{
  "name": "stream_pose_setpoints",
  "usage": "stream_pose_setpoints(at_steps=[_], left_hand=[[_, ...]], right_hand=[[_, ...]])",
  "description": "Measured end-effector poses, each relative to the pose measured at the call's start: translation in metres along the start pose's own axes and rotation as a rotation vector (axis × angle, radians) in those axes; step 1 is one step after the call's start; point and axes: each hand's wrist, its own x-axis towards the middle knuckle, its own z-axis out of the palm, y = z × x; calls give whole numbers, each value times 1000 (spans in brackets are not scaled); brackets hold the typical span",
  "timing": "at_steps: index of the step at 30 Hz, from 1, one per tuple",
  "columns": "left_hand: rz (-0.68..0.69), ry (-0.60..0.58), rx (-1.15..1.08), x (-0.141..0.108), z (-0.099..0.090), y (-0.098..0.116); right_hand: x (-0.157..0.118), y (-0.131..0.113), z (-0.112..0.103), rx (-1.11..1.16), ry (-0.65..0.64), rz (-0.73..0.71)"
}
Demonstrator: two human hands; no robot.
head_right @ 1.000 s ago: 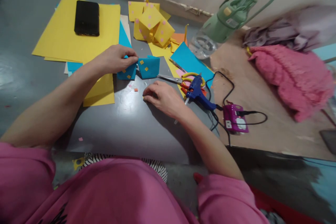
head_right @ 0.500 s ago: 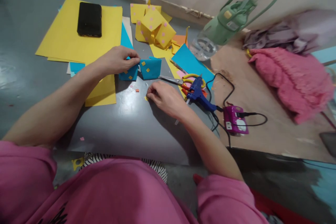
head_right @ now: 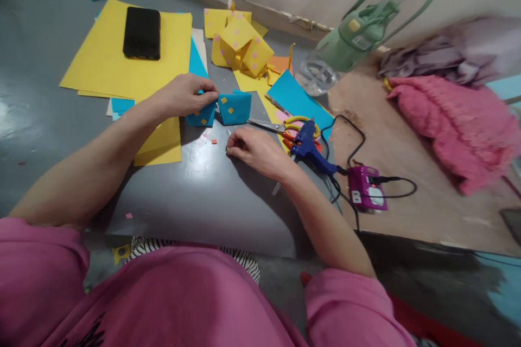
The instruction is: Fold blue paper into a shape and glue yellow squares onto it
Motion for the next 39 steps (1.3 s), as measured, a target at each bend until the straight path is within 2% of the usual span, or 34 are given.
stream_pose_setpoints(at_steps=[9,15,20,26,30,34,39], left_hand=[[-4,-1,-4,0,0,0],[4,-2,-6,0,1,-2],[32,4,5,2,2,-3],[23,7,17,3,2,-4],[24,12,5,2,2,-4],[34,8,10,2,2,-3],[19,1,20,1,1,-2]], right_hand=[[0,12,-1,463,110,59],[1,16,-3,542,155,79],[-1,16,-5,607,145,97],[-1,19,-4,556,188,82],[2,22,-6,464,277,89],[8,24,-8,279,359,91],[18,27,-9,-3,496,25]])
